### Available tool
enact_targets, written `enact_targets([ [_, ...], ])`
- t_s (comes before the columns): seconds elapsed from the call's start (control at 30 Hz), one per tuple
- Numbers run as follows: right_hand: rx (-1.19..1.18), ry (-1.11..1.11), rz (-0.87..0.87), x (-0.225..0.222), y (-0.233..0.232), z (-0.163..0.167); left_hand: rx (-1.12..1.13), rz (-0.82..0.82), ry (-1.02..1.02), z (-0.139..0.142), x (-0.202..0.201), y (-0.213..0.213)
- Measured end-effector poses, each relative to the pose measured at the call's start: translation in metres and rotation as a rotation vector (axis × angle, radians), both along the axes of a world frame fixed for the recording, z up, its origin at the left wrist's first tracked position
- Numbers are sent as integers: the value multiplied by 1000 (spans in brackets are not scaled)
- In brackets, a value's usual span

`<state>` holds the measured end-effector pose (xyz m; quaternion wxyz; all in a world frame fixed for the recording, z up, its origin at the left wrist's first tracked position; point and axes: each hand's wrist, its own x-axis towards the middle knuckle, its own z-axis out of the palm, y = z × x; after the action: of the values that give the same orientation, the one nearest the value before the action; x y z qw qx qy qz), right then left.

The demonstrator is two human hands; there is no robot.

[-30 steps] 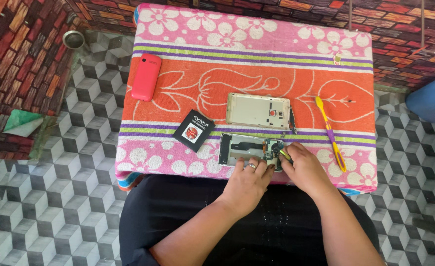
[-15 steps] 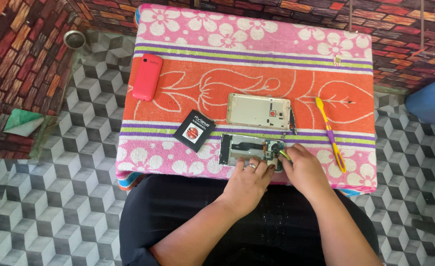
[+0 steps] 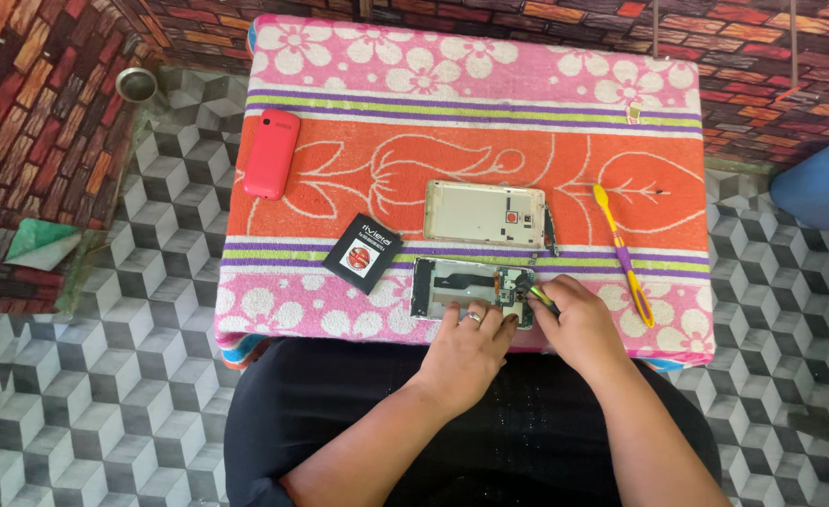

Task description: The person repairs a disassembled smartphone on a towel-covered table. They use a screwdriver to unscrew and pry components from the phone's exposed motherboard and frame, repositioning the phone body and handling small internal parts throughout the episode.

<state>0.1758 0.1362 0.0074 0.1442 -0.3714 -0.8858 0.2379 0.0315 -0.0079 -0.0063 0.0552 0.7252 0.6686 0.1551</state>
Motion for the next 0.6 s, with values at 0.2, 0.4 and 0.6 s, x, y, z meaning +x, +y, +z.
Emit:
enact_targets([
  [0.2, 77, -77, 23, -4, -3, -2, 12, -1, 16, 0, 0, -1],
  [0.4, 94, -92, 3, -4, -4, -10, 21, -6, -26, 0, -1, -2],
  [0.6, -89, 4, -125, -1, -4, -14, 40, -2, -28, 0, -1, 0],
])
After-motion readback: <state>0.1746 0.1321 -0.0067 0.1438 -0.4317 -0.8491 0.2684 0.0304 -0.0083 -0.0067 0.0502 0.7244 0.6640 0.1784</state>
